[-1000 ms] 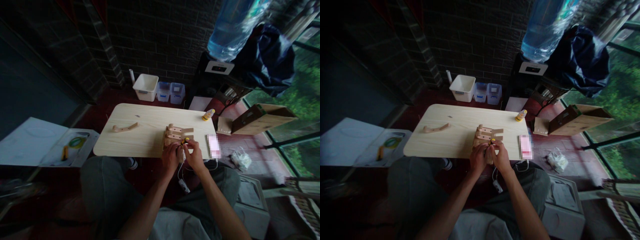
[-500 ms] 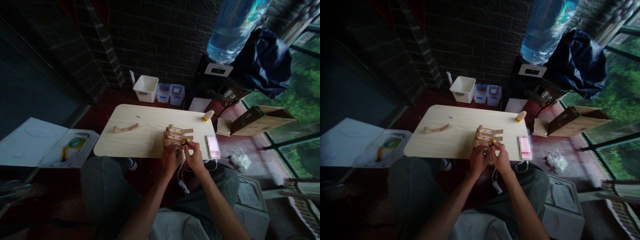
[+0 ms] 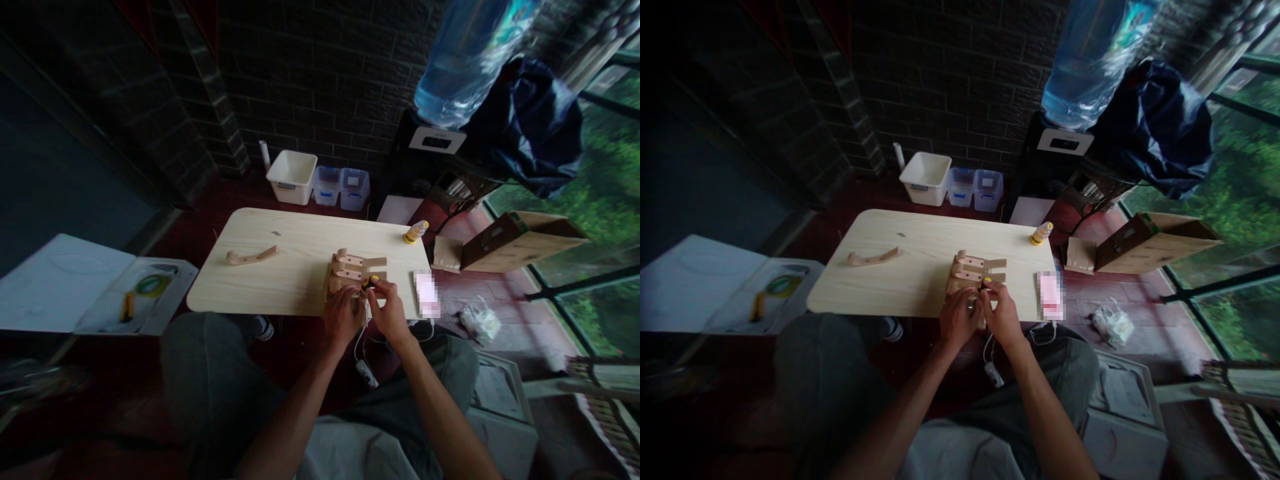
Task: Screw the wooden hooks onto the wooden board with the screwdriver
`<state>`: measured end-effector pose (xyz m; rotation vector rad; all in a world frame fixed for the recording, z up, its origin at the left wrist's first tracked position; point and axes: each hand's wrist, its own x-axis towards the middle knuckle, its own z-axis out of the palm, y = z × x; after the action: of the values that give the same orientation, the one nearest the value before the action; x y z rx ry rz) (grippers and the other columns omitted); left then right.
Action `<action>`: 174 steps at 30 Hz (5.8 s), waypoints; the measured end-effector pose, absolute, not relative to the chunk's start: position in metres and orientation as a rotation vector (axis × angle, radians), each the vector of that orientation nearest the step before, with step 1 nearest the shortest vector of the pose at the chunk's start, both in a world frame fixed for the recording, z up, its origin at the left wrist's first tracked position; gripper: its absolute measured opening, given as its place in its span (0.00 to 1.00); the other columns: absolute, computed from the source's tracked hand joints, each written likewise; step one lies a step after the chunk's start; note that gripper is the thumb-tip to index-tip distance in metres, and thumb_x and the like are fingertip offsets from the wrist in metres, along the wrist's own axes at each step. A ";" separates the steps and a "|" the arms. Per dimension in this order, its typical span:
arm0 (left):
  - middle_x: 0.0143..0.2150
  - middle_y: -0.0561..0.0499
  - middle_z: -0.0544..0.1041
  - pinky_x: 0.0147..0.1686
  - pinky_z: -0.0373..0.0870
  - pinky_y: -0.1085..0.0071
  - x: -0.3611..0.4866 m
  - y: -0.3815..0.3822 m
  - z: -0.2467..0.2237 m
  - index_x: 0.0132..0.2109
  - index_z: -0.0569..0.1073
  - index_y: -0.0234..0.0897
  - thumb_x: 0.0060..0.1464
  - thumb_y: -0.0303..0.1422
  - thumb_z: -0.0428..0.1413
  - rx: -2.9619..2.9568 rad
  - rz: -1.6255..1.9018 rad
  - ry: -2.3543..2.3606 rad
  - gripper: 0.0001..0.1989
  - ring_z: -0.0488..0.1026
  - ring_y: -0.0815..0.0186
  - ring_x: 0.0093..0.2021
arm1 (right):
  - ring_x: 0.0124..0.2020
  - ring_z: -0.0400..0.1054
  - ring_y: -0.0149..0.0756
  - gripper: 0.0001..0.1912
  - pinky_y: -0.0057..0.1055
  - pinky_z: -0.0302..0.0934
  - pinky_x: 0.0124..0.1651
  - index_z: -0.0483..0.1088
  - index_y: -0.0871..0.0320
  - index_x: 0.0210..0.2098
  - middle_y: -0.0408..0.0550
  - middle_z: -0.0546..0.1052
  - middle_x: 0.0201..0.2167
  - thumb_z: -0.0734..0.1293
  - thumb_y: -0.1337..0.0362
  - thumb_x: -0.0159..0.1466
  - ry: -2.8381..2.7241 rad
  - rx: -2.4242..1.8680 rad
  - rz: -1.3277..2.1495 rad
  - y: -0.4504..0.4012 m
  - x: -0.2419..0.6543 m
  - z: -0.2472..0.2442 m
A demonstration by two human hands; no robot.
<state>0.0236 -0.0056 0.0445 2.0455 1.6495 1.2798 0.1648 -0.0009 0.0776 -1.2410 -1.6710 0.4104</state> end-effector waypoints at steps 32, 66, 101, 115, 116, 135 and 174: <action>0.51 0.45 0.82 0.55 0.76 0.58 0.024 -0.004 0.042 0.50 0.75 0.42 0.65 0.33 0.55 2.039 1.316 1.646 0.09 0.79 0.58 0.53 | 0.41 0.79 0.39 0.15 0.41 0.79 0.44 0.66 0.54 0.57 0.54 0.78 0.50 0.64 0.59 0.73 -1.698 -1.219 0.382 -0.001 0.160 0.078; 0.56 0.46 0.79 0.56 0.79 0.58 0.007 -0.011 0.032 0.56 0.74 0.42 0.66 0.26 0.53 2.192 1.294 1.570 0.15 0.77 0.59 0.58 | 0.60 0.71 0.50 0.19 0.57 0.69 0.61 0.67 0.53 0.61 0.58 0.76 0.57 0.64 0.58 0.73 -1.707 -1.232 0.373 -0.001 0.174 0.070; 0.69 0.43 0.69 0.70 0.61 0.48 0.006 -0.035 0.038 0.71 0.60 0.39 0.66 0.34 0.53 2.655 1.049 1.527 0.29 0.63 0.53 0.71 | 0.51 0.79 0.44 0.13 0.42 0.74 0.53 0.70 0.53 0.55 0.55 0.81 0.52 0.63 0.61 0.72 -1.704 -1.221 0.640 -0.001 0.179 0.109; 0.70 0.42 0.68 0.69 0.64 0.46 0.007 -0.039 0.038 0.72 0.58 0.40 0.65 0.32 0.53 2.594 1.046 1.512 0.30 0.61 0.53 0.72 | 0.46 0.80 0.42 0.12 0.38 0.77 0.44 0.71 0.53 0.53 0.54 0.81 0.51 0.65 0.60 0.72 -1.695 -1.194 0.683 0.003 0.176 0.108; 0.70 0.42 0.68 0.69 0.64 0.46 0.007 -0.039 0.037 0.72 0.58 0.40 0.65 0.32 0.53 2.593 1.037 1.514 0.30 0.61 0.53 0.72 | 0.46 0.80 0.42 0.12 0.39 0.77 0.45 0.71 0.53 0.53 0.54 0.81 0.51 0.65 0.60 0.71 -1.697 -1.194 0.668 0.003 0.176 0.107; 0.70 0.39 0.67 0.69 0.63 0.42 0.009 -0.040 0.038 0.71 0.59 0.37 0.66 0.33 0.53 2.588 1.024 1.507 0.29 0.62 0.50 0.72 | 0.48 0.80 0.44 0.13 0.41 0.75 0.50 0.71 0.54 0.53 0.55 0.81 0.51 0.66 0.60 0.70 -1.730 -1.189 0.616 0.004 0.175 0.106; 0.70 0.41 0.67 0.69 0.62 0.44 0.008 -0.038 0.039 0.70 0.61 0.37 0.66 0.34 0.54 2.596 0.999 1.555 0.27 0.62 0.51 0.72 | 0.43 0.81 0.43 0.14 0.41 0.77 0.46 0.69 0.54 0.53 0.53 0.82 0.46 0.67 0.57 0.70 -1.622 -1.196 0.664 0.004 0.173 0.094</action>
<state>0.0079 -0.0382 0.0386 2.5959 1.5548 0.9990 0.1735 0.0038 0.0935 -1.1956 -1.6220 0.6643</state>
